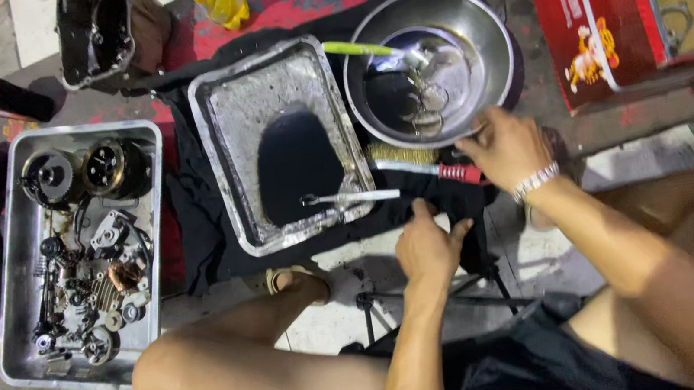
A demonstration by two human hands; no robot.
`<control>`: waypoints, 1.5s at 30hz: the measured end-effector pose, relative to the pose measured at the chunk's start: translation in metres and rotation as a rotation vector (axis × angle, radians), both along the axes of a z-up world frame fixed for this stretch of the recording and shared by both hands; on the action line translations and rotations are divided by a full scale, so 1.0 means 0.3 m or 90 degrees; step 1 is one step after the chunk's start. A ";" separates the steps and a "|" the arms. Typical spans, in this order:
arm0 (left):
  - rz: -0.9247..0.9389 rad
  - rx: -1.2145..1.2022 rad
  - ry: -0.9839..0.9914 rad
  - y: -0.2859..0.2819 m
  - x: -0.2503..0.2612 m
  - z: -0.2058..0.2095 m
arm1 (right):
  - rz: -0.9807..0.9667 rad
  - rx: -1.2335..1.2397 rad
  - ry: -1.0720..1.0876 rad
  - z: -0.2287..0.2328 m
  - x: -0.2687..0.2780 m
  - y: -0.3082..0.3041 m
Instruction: The person cleans small engine parts, including piston rings and a piston, using a toothbrush and solvent. They scrub the parts in a metal bowl and tray, then place them into a tray with other disassembled engine components.
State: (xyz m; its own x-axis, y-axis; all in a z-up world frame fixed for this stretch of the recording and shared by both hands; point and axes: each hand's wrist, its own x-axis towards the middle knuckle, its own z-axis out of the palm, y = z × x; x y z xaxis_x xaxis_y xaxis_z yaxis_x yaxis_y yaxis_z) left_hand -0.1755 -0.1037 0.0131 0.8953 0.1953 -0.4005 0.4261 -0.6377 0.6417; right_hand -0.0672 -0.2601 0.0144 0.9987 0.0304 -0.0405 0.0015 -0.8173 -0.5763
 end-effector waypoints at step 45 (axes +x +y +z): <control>-0.315 0.299 -0.335 0.442 0.466 0.213 | 0.227 -0.103 -0.176 -0.104 0.463 -0.083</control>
